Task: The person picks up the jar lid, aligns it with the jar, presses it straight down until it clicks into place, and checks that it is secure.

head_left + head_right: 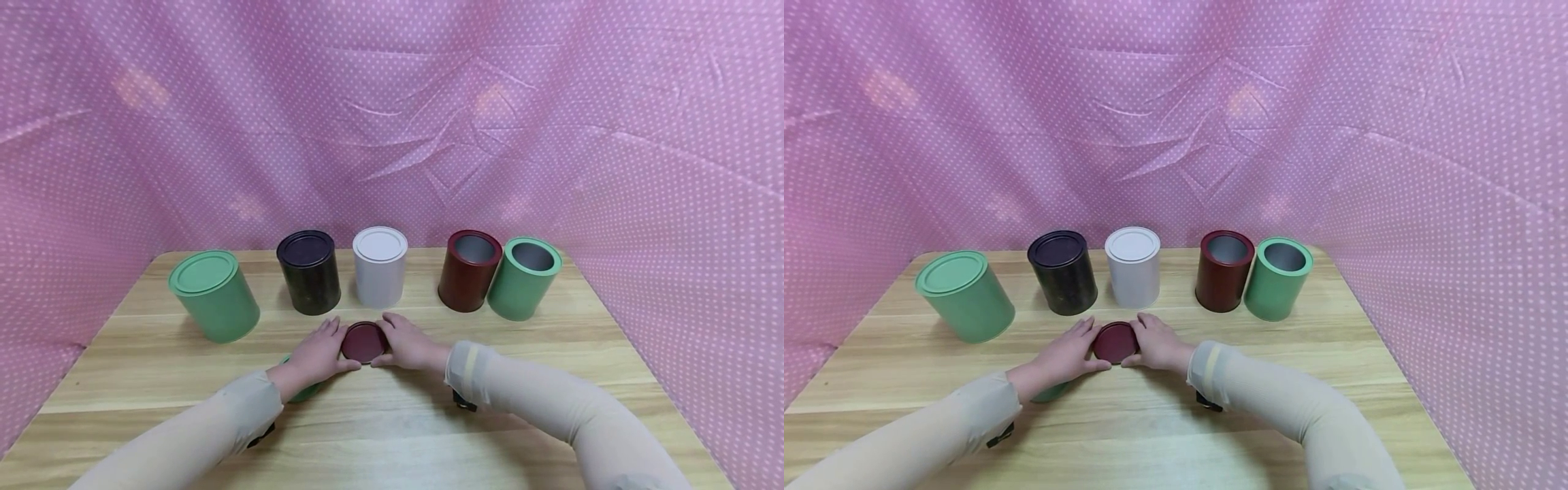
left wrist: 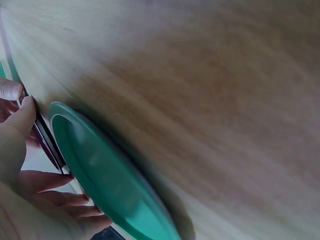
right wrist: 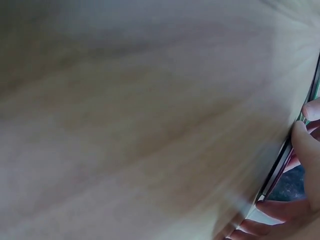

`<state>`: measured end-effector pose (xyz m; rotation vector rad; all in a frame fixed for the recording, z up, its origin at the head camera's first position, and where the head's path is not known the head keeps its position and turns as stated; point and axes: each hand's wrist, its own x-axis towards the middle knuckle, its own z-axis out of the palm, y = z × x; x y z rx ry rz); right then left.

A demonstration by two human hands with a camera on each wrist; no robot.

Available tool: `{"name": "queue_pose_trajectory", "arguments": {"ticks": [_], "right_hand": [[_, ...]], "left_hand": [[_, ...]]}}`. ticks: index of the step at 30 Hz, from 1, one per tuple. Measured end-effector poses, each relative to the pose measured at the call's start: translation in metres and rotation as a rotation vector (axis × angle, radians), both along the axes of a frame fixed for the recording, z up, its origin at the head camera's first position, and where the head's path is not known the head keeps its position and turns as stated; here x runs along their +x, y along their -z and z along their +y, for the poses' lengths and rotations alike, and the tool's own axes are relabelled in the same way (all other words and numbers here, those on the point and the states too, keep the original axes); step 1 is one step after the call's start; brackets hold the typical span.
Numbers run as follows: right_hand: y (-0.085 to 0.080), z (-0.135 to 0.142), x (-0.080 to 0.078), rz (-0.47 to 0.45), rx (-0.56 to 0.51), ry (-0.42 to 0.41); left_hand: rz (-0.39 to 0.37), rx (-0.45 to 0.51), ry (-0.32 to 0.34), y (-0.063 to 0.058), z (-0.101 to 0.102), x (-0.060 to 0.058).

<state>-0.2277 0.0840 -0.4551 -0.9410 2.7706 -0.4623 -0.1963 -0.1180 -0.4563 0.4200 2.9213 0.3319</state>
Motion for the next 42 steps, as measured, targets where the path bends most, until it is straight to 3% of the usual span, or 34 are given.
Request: {"name": "queue_pose_trajectory", "arguments": {"ticks": [12, 20, 37, 42], "right_hand": [[-0.001, 0.006, -0.010, -0.028, -0.205, -0.064], [-0.007, 0.011, -0.011, -0.104, -0.318, -0.100], [-0.020, 0.030, -0.012, -0.212, -0.446, -0.012], [-0.026, 0.036, -0.011, -0.192, -0.475, 0.010]], "left_hand": [[0.017, 0.102, -0.025, -0.008, -0.001, -0.006], [0.036, 0.205, -0.017, -0.013, 0.002, -0.004], [0.033, 0.358, -0.005, -0.035, 0.012, -0.006], [0.026, 0.381, -0.029, -0.040, 0.016, -0.006]]}}
